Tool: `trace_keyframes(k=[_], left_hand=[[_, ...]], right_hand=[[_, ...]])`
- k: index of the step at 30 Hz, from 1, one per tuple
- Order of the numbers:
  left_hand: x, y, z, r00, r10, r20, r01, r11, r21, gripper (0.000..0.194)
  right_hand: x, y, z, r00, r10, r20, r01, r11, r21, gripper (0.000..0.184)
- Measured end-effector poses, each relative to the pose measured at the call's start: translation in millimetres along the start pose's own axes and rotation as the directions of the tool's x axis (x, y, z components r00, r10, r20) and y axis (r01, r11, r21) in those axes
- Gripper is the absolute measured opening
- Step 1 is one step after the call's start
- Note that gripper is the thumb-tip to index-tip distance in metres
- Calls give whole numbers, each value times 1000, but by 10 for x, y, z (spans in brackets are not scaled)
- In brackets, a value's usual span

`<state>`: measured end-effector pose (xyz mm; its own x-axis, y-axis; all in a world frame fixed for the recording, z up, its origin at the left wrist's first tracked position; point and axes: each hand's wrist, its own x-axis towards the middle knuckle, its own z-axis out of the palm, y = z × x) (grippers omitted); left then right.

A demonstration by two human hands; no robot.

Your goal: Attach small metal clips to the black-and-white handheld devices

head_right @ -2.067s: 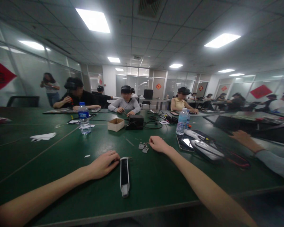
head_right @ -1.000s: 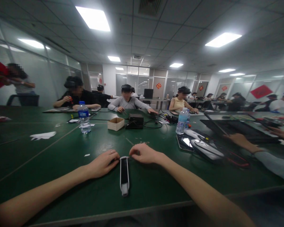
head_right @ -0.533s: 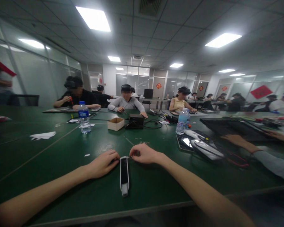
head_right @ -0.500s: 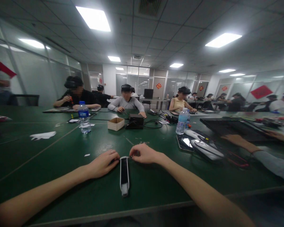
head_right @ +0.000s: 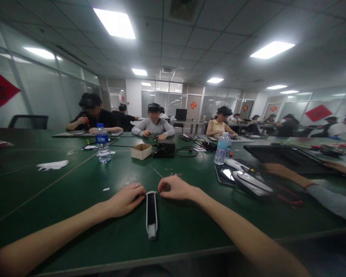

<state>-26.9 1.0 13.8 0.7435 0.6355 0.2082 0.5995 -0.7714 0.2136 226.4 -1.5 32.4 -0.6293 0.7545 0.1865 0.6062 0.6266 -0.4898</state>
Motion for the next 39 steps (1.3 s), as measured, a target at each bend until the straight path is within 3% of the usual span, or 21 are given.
trace_keyframes(k=[39], left_hand=[[8, -31, 38, 1000, 16, -13, -16, 1000, 9, 15]], right_hand=[[13, 29, 27, 999, 31, -13, -30, 997, 67, 15]])
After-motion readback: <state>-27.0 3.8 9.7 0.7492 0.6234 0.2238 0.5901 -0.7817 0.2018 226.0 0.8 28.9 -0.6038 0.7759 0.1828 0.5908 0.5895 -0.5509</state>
